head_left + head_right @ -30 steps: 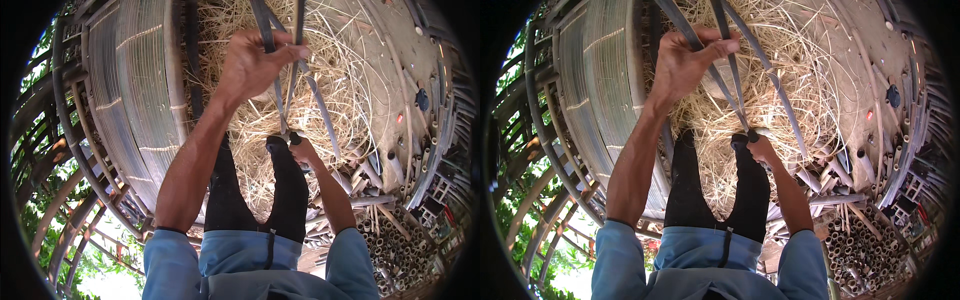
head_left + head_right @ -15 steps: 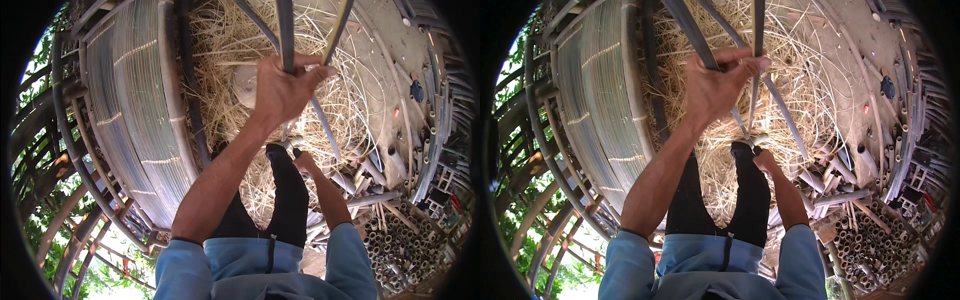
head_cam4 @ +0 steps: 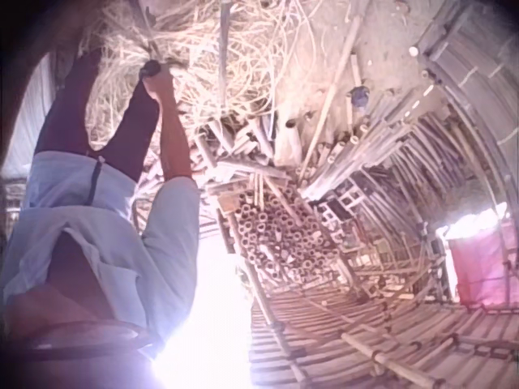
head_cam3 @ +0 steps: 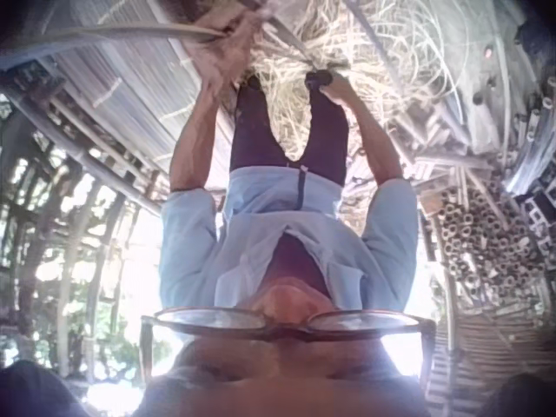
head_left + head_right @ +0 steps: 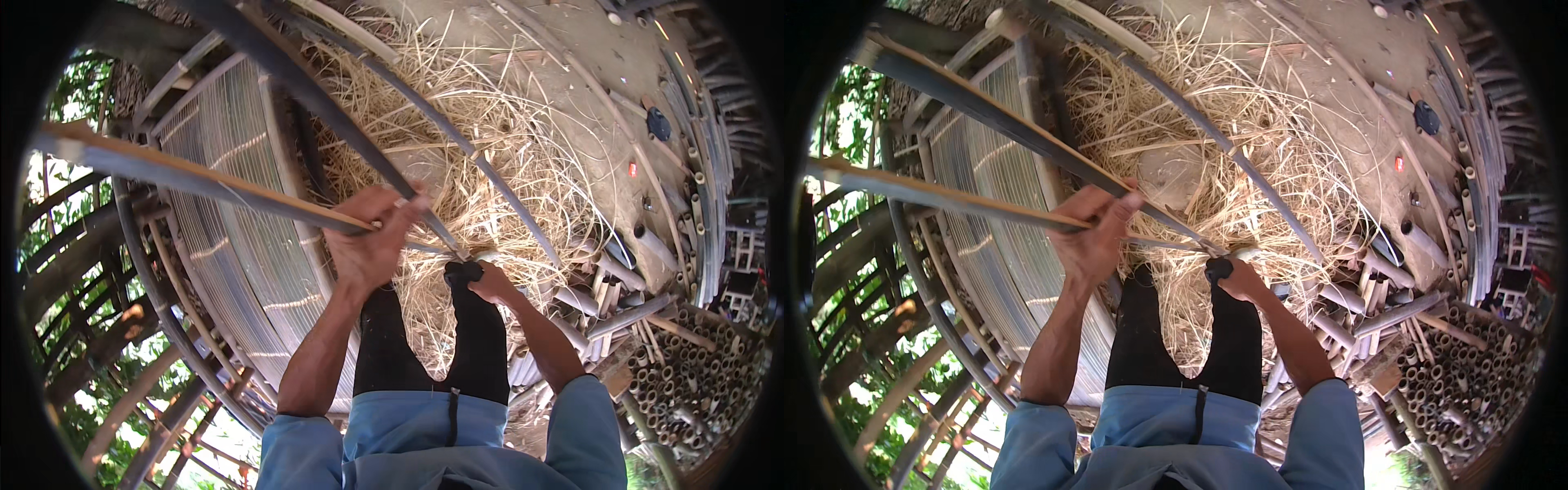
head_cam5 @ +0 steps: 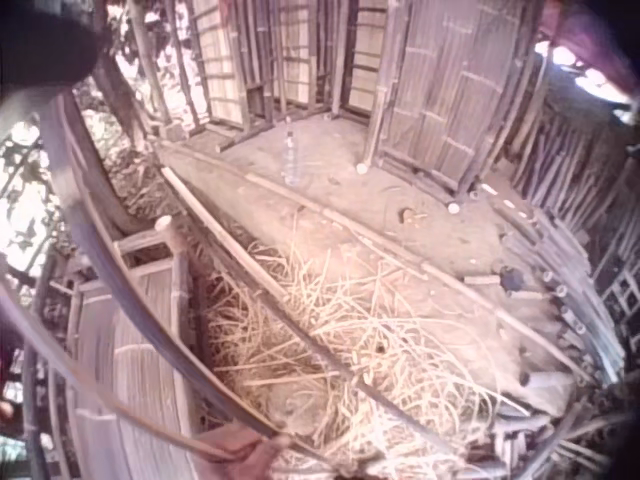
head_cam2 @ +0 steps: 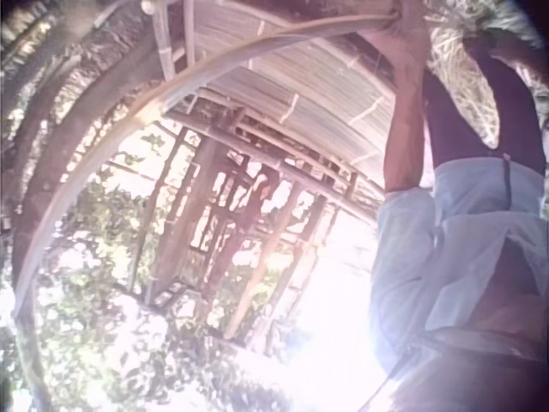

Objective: The person uses a large knife to strip long, thin pieces of wood from a larger bamboo pole while sitting on the ground.

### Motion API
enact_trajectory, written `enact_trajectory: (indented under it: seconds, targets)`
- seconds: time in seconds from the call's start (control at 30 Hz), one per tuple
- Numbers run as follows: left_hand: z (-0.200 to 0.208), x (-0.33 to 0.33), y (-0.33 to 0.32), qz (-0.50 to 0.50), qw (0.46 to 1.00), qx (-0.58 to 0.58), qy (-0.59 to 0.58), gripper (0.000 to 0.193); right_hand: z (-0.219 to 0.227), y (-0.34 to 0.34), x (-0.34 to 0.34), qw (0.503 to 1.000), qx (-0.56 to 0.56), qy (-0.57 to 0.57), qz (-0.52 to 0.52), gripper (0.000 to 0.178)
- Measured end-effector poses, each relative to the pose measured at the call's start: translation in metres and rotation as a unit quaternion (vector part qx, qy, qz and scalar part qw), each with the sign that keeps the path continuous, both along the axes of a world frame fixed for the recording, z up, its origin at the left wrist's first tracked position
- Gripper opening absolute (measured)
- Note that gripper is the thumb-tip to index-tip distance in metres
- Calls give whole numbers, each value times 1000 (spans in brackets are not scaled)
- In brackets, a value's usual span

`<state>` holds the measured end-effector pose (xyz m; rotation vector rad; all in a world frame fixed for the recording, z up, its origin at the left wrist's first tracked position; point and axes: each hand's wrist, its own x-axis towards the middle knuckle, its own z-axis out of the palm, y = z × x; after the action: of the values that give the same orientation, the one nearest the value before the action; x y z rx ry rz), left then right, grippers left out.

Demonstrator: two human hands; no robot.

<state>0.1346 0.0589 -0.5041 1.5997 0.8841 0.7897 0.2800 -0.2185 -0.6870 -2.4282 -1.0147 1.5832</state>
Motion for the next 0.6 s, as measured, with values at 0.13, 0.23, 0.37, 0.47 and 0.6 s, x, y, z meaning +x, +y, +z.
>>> enact_trajectory:
  seconds: [0.13,0.23,0.37,0.47,0.6]
  targets:
    - [-29,-11,29,85,989,-123,-16,19,10,21,-23,977,-76,115,-164,37]
    - [-49,-18,45,215,938,-251,-108,20,-8,-2,-36,980,-92,69,-163,40]
    - [-49,-27,58,216,923,-286,-139,20,-9,-33,-50,973,-111,53,-194,63]
    - [-11,-25,58,254,923,-277,-85,25,2,-47,-53,980,-95,-17,-174,70]
    - [50,-61,85,239,951,-152,-120,30,30,-59,-64,976,9,-13,-215,57]
